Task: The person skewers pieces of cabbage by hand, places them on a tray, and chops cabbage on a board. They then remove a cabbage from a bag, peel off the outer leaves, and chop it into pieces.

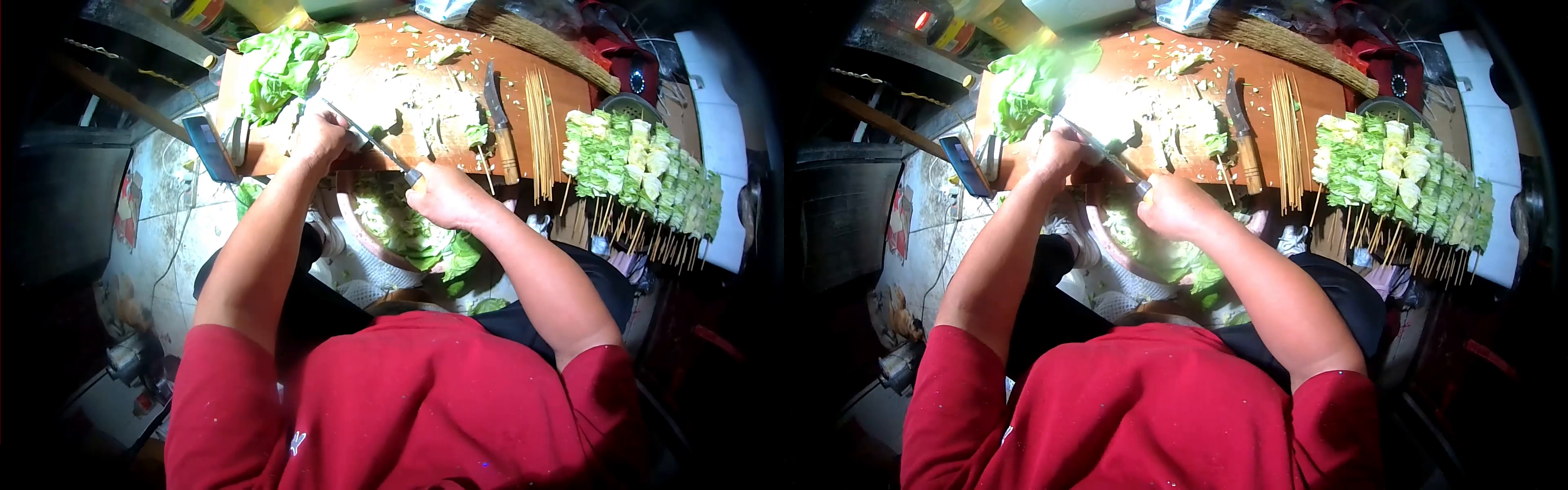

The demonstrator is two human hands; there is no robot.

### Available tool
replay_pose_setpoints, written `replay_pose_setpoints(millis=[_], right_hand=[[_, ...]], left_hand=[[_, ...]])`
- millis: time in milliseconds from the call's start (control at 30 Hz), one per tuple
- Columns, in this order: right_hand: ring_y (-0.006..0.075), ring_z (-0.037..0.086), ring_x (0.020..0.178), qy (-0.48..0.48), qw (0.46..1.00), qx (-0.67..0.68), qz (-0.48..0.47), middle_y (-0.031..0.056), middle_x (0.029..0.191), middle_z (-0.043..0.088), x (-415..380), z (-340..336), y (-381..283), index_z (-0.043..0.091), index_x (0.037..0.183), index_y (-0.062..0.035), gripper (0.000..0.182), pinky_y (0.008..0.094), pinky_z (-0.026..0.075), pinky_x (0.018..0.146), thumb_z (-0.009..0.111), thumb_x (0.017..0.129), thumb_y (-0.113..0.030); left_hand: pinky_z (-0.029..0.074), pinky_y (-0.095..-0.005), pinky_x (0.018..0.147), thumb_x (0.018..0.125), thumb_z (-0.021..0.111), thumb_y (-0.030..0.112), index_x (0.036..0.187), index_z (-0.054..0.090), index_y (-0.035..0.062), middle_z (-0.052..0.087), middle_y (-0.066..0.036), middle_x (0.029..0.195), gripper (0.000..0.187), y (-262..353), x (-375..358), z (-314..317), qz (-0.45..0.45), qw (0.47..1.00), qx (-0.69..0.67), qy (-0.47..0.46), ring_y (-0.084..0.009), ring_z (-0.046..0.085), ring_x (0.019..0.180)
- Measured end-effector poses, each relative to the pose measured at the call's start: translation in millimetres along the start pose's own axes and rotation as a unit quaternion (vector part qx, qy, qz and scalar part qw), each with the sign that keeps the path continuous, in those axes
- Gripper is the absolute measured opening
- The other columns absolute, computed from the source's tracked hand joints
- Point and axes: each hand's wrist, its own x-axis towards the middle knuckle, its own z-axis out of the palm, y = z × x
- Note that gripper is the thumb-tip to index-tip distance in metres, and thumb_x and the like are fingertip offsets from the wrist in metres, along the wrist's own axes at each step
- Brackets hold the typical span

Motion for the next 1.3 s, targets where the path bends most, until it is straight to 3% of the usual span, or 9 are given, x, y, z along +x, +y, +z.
replay_pose_setpoints(millis=[100, 200, 367, 600, 700, 767, 900, 967, 1300], right_hand=[[0.0378, 0.063, 0.082, 0.005, 1.000, -0.019, 0.003, 0.0248, 0.086, 0.064, 3, 1, -1, 0.056, 0.104, 0.0019, 0.033, 0.0420, 0.050, 0.076, 0.057, 0.083, -0.023], [0.0378, 0.063, 0.084, 0.018, 1.000, -0.014, 0.000, 0.0249, 0.087, 0.064, 2, 3, 0, 0.056, 0.103, 0.0009, 0.033, 0.0422, 0.050, 0.076, 0.058, 0.082, -0.024], [0.0373, 0.063, 0.082, 0.015, 1.000, 0.004, 0.011, 0.0243, 0.085, 0.064, -1, 5, 1, 0.056, 0.103, 0.0012, 0.034, 0.0423, 0.050, 0.075, 0.058, 0.082, -0.026], [0.0376, 0.063, 0.081, 0.036, 0.999, -0.007, -0.018, 0.0235, 0.085, 0.064, -10, 10, -2, 0.058, 0.095, 0.0008, 0.031, 0.0435, 0.050, 0.075, 0.057, 0.080, -0.026], [0.0388, 0.062, 0.081, 0.025, 1.000, -0.013, -0.005, 0.0248, 0.084, 0.063, -18, 8, -9, 0.057, 0.097, 0.0021, 0.033, 0.0431, 0.048, 0.073, 0.059, 0.081, -0.027], [0.0387, 0.062, 0.081, 0.021, 1.000, -0.019, -0.003, 0.0247, 0.084, 0.063, -25, 5, -15, 0.057, 0.097, 0.0019, 0.033, 0.0431, 0.048, 0.074, 0.059, 0.081, -0.027], [0.0386, 0.062, 0.082, 0.014, 1.000, -0.018, 0.008, 0.0246, 0.085, 0.063, -31, 4, -14, 0.057, 0.096, 0.0014, 0.032, 0.0433, 0.048, 0.074, 0.060, 0.081, -0.026], [0.0382, 0.062, 0.082, 0.011, 1.000, -0.028, 0.006, 0.0245, 0.085, 0.063, -31, 1, -12, 0.057, 0.096, 0.0013, 0.031, 0.0433, 0.048, 0.074, 0.059, 0.081, -0.025], [0.0379, 0.063, 0.086, -0.035, 0.999, -0.022, -0.005, 0.0249, 0.090, 0.064, -7, -2, -18, 0.059, 0.101, 0.0019, 0.030, 0.0423, 0.049, 0.079, 0.057, 0.082, -0.022]], left_hand=[[0.049, -0.0304, 0.063, 0.067, 0.073, 0.002, 0.091, 0.065, 0.0000, 0.065, -0.008, 0.078, 0.025, -1, -5, 2, 0.020, 1.000, -0.014, -0.018, -0.0178, 0.060, 0.070], [0.050, -0.0306, 0.066, 0.068, 0.072, 0.005, 0.092, 0.067, -0.0002, 0.067, -0.009, 0.080, 0.025, -4, -2, 1, 0.008, 0.998, 0.058, -0.034, -0.0184, 0.062, 0.072], [0.052, -0.0326, 0.081, 0.070, 0.071, 0.010, 0.104, 0.068, 0.0033, 0.070, -0.016, 0.093, 0.035, -9, -3, -7, 0.083, 0.973, 0.214, -0.038, -0.0235, 0.068, 0.089], [0.052, -0.0329, 0.076, 0.070, 0.071, 0.011, 0.089, 0.068, 0.0030, 0.069, -0.013, 0.084, 0.021, -27, 7, -6, 0.077, 0.988, 0.131, 0.028, -0.0232, 0.067, 0.081], [0.052, -0.0325, 0.072, 0.070, 0.070, 0.010, 0.081, 0.066, 0.0032, 0.068, -0.011, 0.077, 0.014, -25, 7, -5, 0.013, 0.999, 0.045, 0.027, -0.0214, 0.066, 0.074], [0.051, -0.0314, 0.069, 0.071, 0.069, 0.010, 0.082, 0.068, 0.0033, 0.068, -0.010, 0.075, 0.013, -42, 22, 1, 0.096, 0.991, 0.066, 0.060, -0.0184, 0.064, 0.071], [0.051, -0.0306, 0.070, 0.071, 0.070, 0.011, 0.086, 0.069, 0.0038, 0.069, -0.009, 0.077, 0.017, -33, 15, 0, 0.116, 0.992, -0.009, 0.045, -0.0167, 0.064, 0.072], [0.050, -0.0301, 0.077, 0.075, 0.069, 0.006, 0.112, 0.063, 0.0001, 0.068, -0.011, 0.100, 0.038, -23, 7, -5, 0.074, 0.996, 0.043, 0.002, -0.0194, 0.065, 0.089], [0.051, -0.0305, 0.076, 0.075, 0.069, 0.009, 0.109, 0.061, -0.0014, 0.068, -0.014, 0.095, 0.037, 2, -15, -13, 0.010, 0.994, 0.110, 0.018, -0.0227, 0.066, 0.088]])
